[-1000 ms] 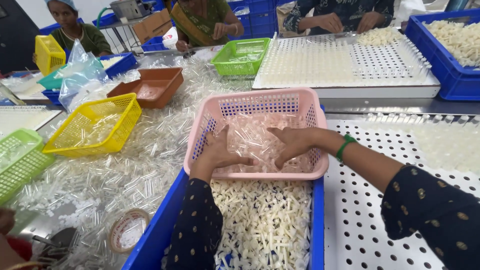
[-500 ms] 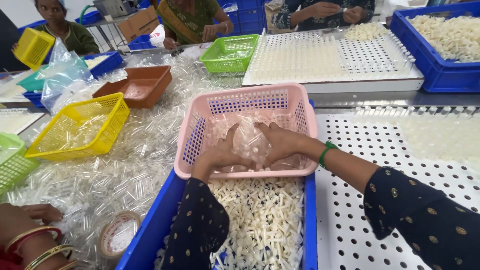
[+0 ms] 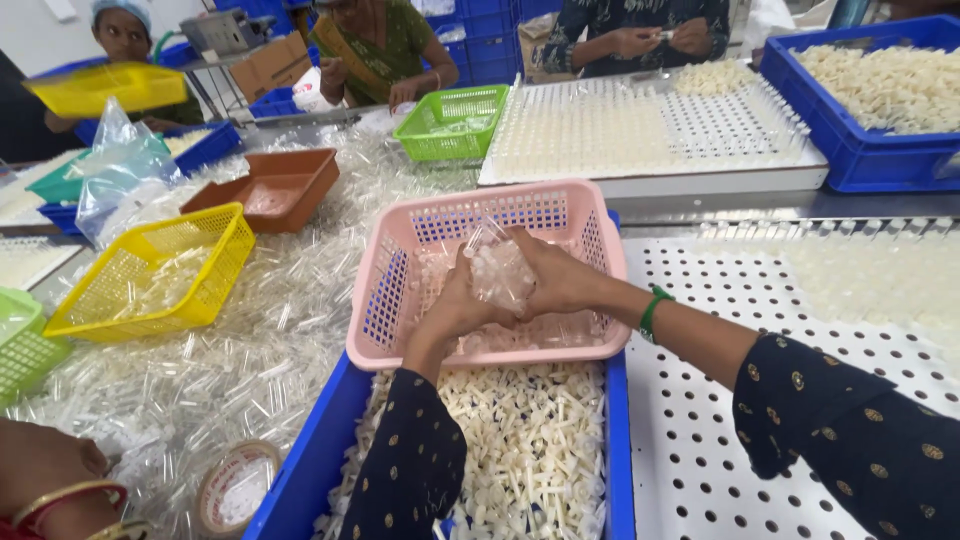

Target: Assemble small plastic components by inserting white plugs into clear tubes and organizing them into a grid tray.

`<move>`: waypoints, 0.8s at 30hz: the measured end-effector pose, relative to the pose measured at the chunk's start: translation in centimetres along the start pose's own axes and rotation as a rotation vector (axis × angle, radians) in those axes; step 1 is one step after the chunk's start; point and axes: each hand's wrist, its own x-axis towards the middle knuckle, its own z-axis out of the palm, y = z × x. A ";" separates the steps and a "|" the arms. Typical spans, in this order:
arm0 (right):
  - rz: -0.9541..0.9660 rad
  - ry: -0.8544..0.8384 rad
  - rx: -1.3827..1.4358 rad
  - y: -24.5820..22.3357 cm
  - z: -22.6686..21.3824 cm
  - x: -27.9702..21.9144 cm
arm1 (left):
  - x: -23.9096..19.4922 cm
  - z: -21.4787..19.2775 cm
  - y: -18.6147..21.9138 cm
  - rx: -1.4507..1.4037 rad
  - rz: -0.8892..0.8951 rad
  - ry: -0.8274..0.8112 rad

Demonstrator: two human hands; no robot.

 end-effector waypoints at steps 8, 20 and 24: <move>-0.168 0.168 -0.120 -0.6 -1.2 0.6 | 0.3 0.4 0.6 -0.066 0.190 0.218; -0.011 0.242 -0.295 -8.5 -9.6 -13.8 | -7.2 7.3 11.2 -0.148 0.558 0.214; 0.178 0.216 -0.225 -8.7 -9.6 -20.9 | -11.9 12.4 13.2 -0.038 0.541 0.116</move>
